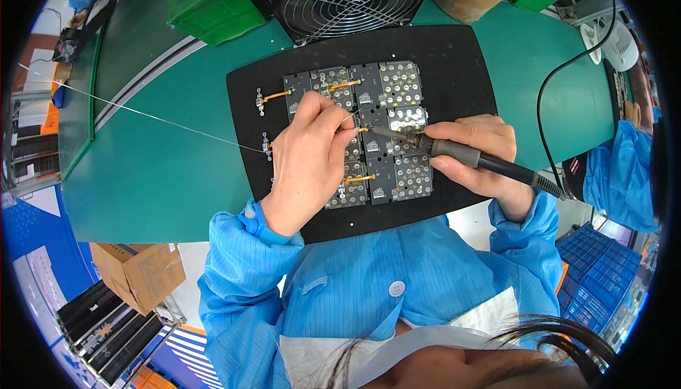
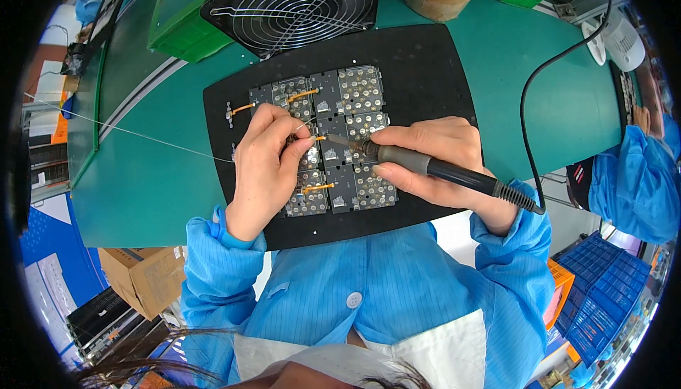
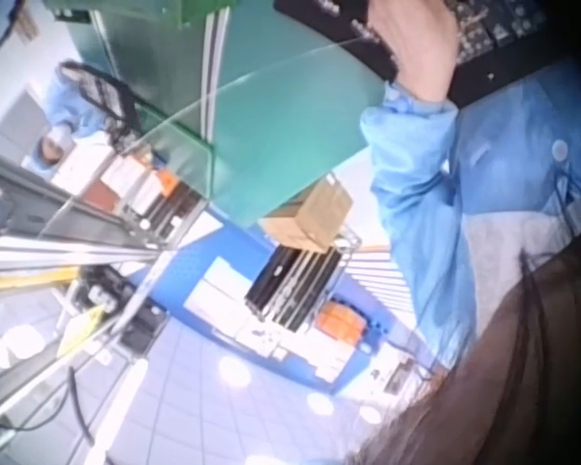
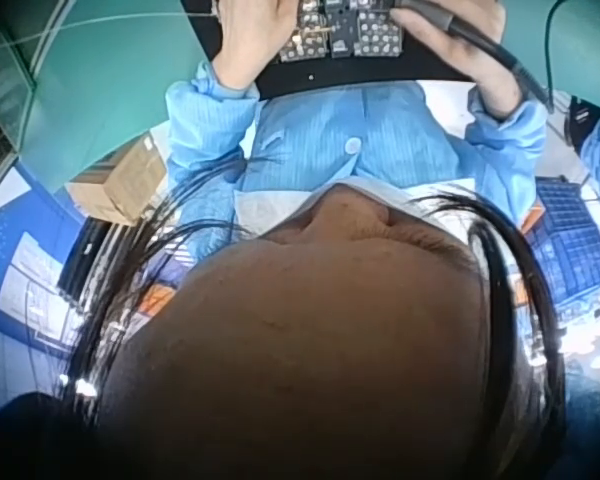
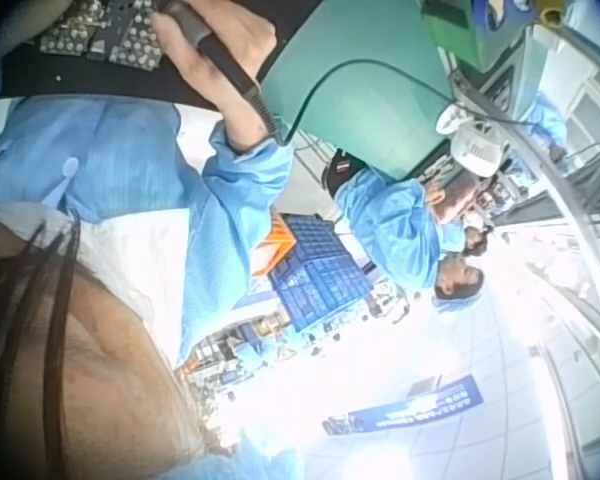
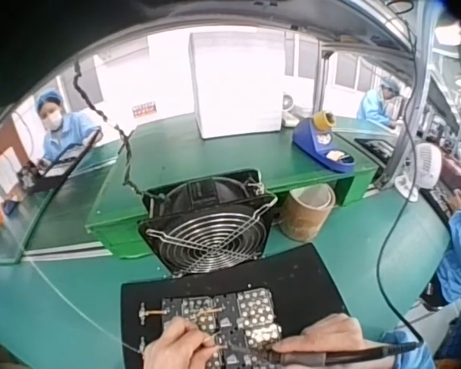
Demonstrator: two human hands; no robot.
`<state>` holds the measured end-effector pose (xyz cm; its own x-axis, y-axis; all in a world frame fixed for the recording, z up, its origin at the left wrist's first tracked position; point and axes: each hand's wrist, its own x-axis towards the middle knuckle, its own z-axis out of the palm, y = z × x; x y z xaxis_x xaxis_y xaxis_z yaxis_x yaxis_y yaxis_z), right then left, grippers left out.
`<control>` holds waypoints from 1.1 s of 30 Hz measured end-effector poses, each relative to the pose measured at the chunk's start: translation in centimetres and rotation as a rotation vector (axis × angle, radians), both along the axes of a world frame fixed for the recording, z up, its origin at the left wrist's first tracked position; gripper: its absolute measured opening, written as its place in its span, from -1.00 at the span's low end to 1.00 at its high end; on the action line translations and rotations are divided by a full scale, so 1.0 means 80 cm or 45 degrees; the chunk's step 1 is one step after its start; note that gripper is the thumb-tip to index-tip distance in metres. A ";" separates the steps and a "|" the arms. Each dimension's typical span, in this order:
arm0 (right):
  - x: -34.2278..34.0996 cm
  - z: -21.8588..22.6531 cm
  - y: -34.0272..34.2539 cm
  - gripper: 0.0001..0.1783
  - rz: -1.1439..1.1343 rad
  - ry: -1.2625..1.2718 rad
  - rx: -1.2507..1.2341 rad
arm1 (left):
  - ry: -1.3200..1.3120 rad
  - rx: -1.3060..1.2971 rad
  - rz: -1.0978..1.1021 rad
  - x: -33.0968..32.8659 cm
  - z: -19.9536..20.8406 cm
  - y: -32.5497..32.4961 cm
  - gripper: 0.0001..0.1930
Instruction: The person solders wires onto a printed circuit board using a soldering iron.
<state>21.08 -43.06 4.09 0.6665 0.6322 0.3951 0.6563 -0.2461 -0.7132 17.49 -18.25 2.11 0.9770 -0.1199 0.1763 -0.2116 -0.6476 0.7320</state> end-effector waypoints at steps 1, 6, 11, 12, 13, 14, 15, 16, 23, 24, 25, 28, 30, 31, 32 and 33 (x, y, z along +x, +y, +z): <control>0.000 0.001 0.000 -0.65 0.004 0.018 -0.005 | 0.000 0.000 0.001 0.000 0.000 0.000 -0.88; -0.002 0.001 -0.001 -0.64 0.016 0.027 0.003 | 0.014 0.000 0.004 -0.001 0.001 -0.001 -0.88; -0.001 0.001 -0.002 -0.63 0.024 0.051 -0.006 | 0.006 -0.011 0.001 -0.001 0.001 -0.001 -0.89; -0.001 0.001 -0.002 -0.63 0.024 0.051 -0.006 | 0.004 -0.017 -0.003 -0.001 0.001 0.000 -0.89; -0.001 0.002 -0.002 -0.63 0.013 0.056 -0.011 | 0.004 -0.017 -0.004 -0.001 0.001 0.000 -0.89; -0.001 0.002 -0.002 -0.62 0.003 0.060 -0.017 | 0.008 -0.017 -0.004 -0.001 0.001 0.000 -0.89; -0.001 0.002 -0.002 -0.62 0.003 0.060 -0.017 | 0.013 -0.017 -0.004 -0.001 0.002 0.000 -0.89; -0.001 0.003 -0.002 -0.62 0.000 0.063 -0.023 | 0.012 -0.017 -0.004 -0.001 0.002 0.000 -0.89; -0.001 0.004 -0.002 -0.61 0.004 0.090 -0.049 | 0.024 -0.021 0.003 -0.001 0.001 0.000 -0.89; -0.001 0.004 -0.002 -0.61 0.005 0.090 -0.049 | 0.023 -0.025 0.003 -0.001 0.001 0.000 -0.89; 0.000 0.004 -0.001 -0.61 0.006 0.083 -0.049 | 0.024 -0.025 0.005 -0.001 0.000 0.001 -0.89; 0.001 0.004 -0.001 -0.62 0.009 0.066 -0.041 | 0.012 -0.032 0.002 0.001 -0.001 0.001 -0.89; 0.002 0.005 -0.001 -0.62 0.015 0.056 -0.031 | 0.019 -0.040 0.002 0.001 0.001 0.001 -0.89; 0.002 0.006 -0.001 -0.62 0.016 0.055 -0.038 | 0.018 -0.039 0.003 0.001 0.002 0.000 -0.89; 0.003 0.006 0.000 -0.62 0.017 0.057 -0.050 | 0.019 -0.040 0.002 0.002 0.001 0.001 -0.89; 0.003 0.005 0.000 -0.62 0.017 0.059 -0.052 | 0.020 -0.041 0.000 0.002 0.001 0.001 -0.89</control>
